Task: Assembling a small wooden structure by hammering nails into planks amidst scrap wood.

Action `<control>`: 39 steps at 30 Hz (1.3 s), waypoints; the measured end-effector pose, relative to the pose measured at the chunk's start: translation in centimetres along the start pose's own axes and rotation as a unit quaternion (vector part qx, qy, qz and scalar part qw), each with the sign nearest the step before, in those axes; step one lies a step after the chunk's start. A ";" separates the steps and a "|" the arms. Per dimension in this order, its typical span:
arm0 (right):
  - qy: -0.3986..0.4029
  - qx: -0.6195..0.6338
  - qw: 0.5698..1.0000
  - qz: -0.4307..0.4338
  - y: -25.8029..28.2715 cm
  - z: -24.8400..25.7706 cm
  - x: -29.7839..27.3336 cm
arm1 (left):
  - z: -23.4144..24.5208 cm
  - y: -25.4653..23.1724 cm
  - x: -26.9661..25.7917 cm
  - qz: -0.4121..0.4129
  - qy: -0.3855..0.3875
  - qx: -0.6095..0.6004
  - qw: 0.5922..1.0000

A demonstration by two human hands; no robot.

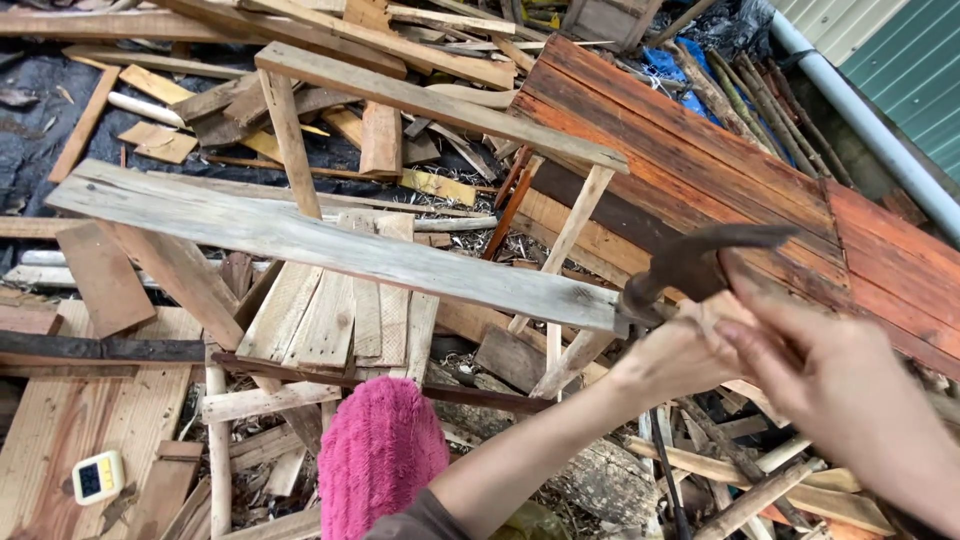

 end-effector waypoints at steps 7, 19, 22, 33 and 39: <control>-0.159 0.102 0.981 0.051 0.7 1.7 -1.8 | -1.2 -0.6 -0.3 -0.004 0.077 -0.117 0.990; -0.032 0.026 0.997 0.058 -0.3 -1.2 -0.2 | 0.0 0.3 0.5 0.005 0.004 -0.035 0.999; 0.029 0.074 0.996 -0.045 1.1 0.8 0.2 | -2.7 -1.7 -0.4 -0.083 -0.003 0.107 0.991; 0.031 0.056 0.998 -0.025 -0.3 -0.5 0.6 | -4.3 -2.7 -2.1 -0.049 -0.009 0.027 0.998; -0.157 0.168 0.972 0.054 -1.3 0.0 -0.7 | -0.9 -0.2 -0.9 0.033 -0.035 -0.041 0.998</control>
Point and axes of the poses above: each hand's wrist, its own x-axis towards the middle knuckle, its own z-axis out of the back of the hand, y = z × x, the point moved 9 cm from there along x, towards the middle knuckle, and after that the axes turned 13 degrees about z, right-handed, at the moved point
